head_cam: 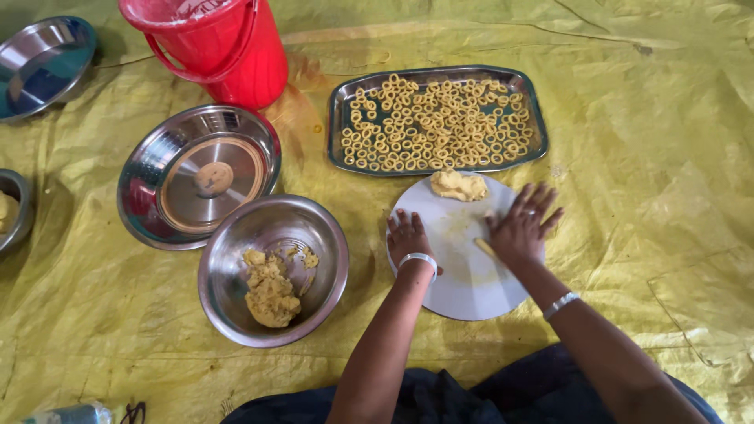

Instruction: The person rolls small pieces of dough into thin ropes on a white board, then joins the ends to form rings and places them on a metal tray. The person repeats this process multiple times.

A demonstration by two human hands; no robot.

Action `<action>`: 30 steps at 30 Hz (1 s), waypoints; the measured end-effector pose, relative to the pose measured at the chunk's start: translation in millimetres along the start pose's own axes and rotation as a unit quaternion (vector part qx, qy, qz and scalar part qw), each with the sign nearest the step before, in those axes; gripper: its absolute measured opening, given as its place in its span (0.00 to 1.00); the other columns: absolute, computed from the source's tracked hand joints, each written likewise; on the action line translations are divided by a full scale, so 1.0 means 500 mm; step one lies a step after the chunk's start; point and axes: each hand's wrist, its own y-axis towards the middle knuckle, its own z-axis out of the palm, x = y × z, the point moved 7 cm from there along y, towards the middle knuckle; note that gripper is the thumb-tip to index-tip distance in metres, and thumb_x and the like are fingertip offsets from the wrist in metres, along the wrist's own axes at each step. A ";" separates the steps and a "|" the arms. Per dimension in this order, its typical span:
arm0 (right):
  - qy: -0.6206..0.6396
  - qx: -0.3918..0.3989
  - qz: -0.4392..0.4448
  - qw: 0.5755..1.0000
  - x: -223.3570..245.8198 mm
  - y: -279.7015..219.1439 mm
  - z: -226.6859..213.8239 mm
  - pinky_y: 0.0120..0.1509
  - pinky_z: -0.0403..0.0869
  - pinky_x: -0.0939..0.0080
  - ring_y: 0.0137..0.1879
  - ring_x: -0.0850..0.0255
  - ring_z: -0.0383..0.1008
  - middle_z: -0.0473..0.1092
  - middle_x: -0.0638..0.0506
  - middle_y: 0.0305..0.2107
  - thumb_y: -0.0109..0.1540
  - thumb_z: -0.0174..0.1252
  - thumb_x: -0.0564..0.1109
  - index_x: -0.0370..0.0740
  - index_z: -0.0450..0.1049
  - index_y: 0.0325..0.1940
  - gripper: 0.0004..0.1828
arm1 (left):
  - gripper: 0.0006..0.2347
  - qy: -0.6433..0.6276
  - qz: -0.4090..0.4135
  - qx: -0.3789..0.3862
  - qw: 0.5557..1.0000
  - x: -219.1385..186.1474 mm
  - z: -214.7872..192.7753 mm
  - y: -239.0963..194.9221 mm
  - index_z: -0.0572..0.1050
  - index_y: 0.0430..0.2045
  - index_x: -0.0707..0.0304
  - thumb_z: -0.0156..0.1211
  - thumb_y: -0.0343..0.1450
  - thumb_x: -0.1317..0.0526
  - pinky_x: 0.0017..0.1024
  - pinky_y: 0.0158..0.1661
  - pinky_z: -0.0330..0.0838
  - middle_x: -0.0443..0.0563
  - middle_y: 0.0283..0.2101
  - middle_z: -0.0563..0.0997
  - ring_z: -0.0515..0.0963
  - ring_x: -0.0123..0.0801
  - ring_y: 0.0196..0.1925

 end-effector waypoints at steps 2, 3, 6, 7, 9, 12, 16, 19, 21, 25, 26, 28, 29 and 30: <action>0.017 -0.055 -0.003 0.998 0.004 0.010 -0.033 0.76 0.31 0.22 0.80 0.29 0.27 0.33 0.23 0.75 0.66 0.40 0.72 0.21 0.39 0.78 0.55 | 0.64 0.003 0.002 0.009 1.000 0.004 0.011 0.010 0.37 0.76 0.51 0.85 0.50 0.46 0.43 0.73 0.44 0.55 0.80 0.33 0.34 0.53 0.80; -0.059 0.042 -0.015 0.997 0.024 -0.009 -0.005 0.77 0.31 0.24 0.81 0.32 0.27 0.32 0.28 0.76 0.65 0.40 0.72 0.24 0.38 0.79 0.56 | 0.63 0.004 0.003 0.014 1.000 0.004 0.016 0.015 0.37 0.76 0.50 0.85 0.50 0.46 0.43 0.74 0.43 0.55 0.80 0.33 0.33 0.53 0.80; 0.002 0.068 -0.165 0.984 0.131 -0.137 0.015 0.76 0.31 0.23 0.79 0.31 0.27 0.32 0.28 0.74 0.63 0.41 0.73 0.25 0.38 0.75 0.55 | 0.58 0.011 0.011 -0.187 0.982 -0.001 -0.027 0.008 0.41 0.72 0.50 0.83 0.53 0.48 0.48 0.68 0.47 0.57 0.78 0.36 0.37 0.56 0.77; -0.042 0.120 -0.141 0.982 0.122 -0.138 0.034 0.76 0.31 0.24 0.79 0.31 0.26 0.31 0.28 0.75 0.63 0.42 0.72 0.26 0.37 0.77 0.55 | 0.60 0.007 0.011 -0.120 0.993 0.000 -0.012 0.014 0.39 0.73 0.51 0.84 0.52 0.47 0.46 0.70 0.45 0.56 0.78 0.35 0.36 0.55 0.78; -0.128 0.223 -0.089 0.962 0.082 -0.119 0.065 0.76 0.31 0.26 0.80 0.30 0.25 0.30 0.29 0.76 0.65 0.43 0.70 0.27 0.34 0.79 0.55 | 0.64 0.000 0.010 0.016 1.000 0.007 0.019 0.011 0.35 0.76 0.51 0.84 0.51 0.45 0.42 0.74 0.42 0.56 0.80 0.33 0.34 0.53 0.81; 0.037 -0.010 -0.015 0.999 -0.005 0.006 -0.019 0.76 0.30 0.23 0.80 0.29 0.24 0.31 0.26 0.75 0.65 0.45 0.67 0.24 0.36 0.78 0.53 | 0.63 -0.016 0.027 -0.007 0.999 0.011 -0.002 -0.006 0.36 0.75 0.51 0.84 0.51 0.45 0.43 0.73 0.43 0.55 0.80 0.32 0.34 0.52 0.81; 0.000 0.027 0.015 1.000 0.016 0.000 -0.016 0.77 0.30 0.25 0.81 0.31 0.24 0.32 0.29 0.77 0.64 0.46 0.67 0.27 0.37 0.79 0.53 | 0.64 -0.019 0.017 0.007 1.000 0.007 -0.007 0.001 0.36 0.76 0.50 0.85 0.51 0.45 0.43 0.74 0.42 0.54 0.80 0.33 0.34 0.51 0.81; -0.065 0.192 -0.069 0.977 0.111 -0.109 0.057 0.77 0.29 0.27 0.81 0.35 0.23 0.31 0.31 0.76 0.63 0.47 0.70 0.28 0.36 0.79 0.56 | 0.63 -0.007 0.010 -0.017 1.000 0.001 0.014 0.017 0.38 0.75 0.50 0.85 0.50 0.45 0.43 0.73 0.43 0.54 0.80 0.34 0.34 0.51 0.80; 0.003 0.153 -0.135 0.979 0.150 -0.129 0.058 0.76 0.29 0.26 0.81 0.37 0.24 0.32 0.34 0.77 0.61 0.47 0.69 0.31 0.37 0.79 0.55 | 0.62 0.005 0.018 -0.133 0.991 0.009 -0.002 0.016 0.38 0.75 0.50 0.85 0.50 0.45 0.43 0.72 0.43 0.54 0.79 0.34 0.35 0.52 0.80; -0.010 0.055 0.009 0.998 0.001 -0.011 0.024 0.78 0.28 0.25 0.82 0.37 0.25 0.33 0.35 0.77 0.65 0.45 0.67 0.32 0.38 0.80 0.51 | 0.64 -0.031 0.032 -0.017 0.999 0.018 0.024 0.013 0.38 0.76 0.49 0.85 0.49 0.44 0.42 0.74 0.42 0.54 0.80 0.33 0.33 0.50 0.81; 0.003 0.038 0.026 0.999 -0.038 0.009 0.015 0.77 0.27 0.25 0.82 0.36 0.24 0.33 0.32 0.77 0.65 0.45 0.67 0.31 0.37 0.80 0.52 | 0.64 -0.033 0.034 -0.023 0.999 0.019 0.018 0.007 0.38 0.76 0.49 0.85 0.48 0.44 0.42 0.74 0.42 0.54 0.80 0.33 0.33 0.50 0.81; 0.009 0.032 0.043 0.999 -0.072 0.018 0.019 0.76 0.26 0.25 0.81 0.34 0.23 0.32 0.31 0.76 0.64 0.44 0.69 0.31 0.37 0.79 0.53 | 0.64 -0.037 0.033 -0.029 0.998 0.019 0.002 0.003 0.38 0.76 0.48 0.85 0.48 0.44 0.42 0.74 0.42 0.53 0.80 0.33 0.34 0.49 0.81; 0.002 0.044 0.043 0.998 -0.068 0.006 0.029 0.76 0.26 0.25 0.81 0.34 0.23 0.32 0.31 0.76 0.65 0.44 0.69 0.32 0.37 0.79 0.52 | 0.64 -0.037 0.030 -0.030 0.998 0.019 -0.006 0.005 0.38 0.76 0.48 0.85 0.48 0.44 0.42 0.74 0.42 0.53 0.80 0.33 0.34 0.49 0.81; -0.007 0.060 0.043 0.997 -0.063 -0.018 0.038 0.76 0.26 0.25 0.80 0.34 0.23 0.31 0.32 0.76 0.65 0.44 0.70 0.33 0.37 0.79 0.52 | 0.65 -0.038 0.026 -0.027 0.999 0.018 -0.004 0.003 0.38 0.76 0.47 0.85 0.48 0.44 0.42 0.74 0.42 0.53 0.80 0.33 0.34 0.49 0.81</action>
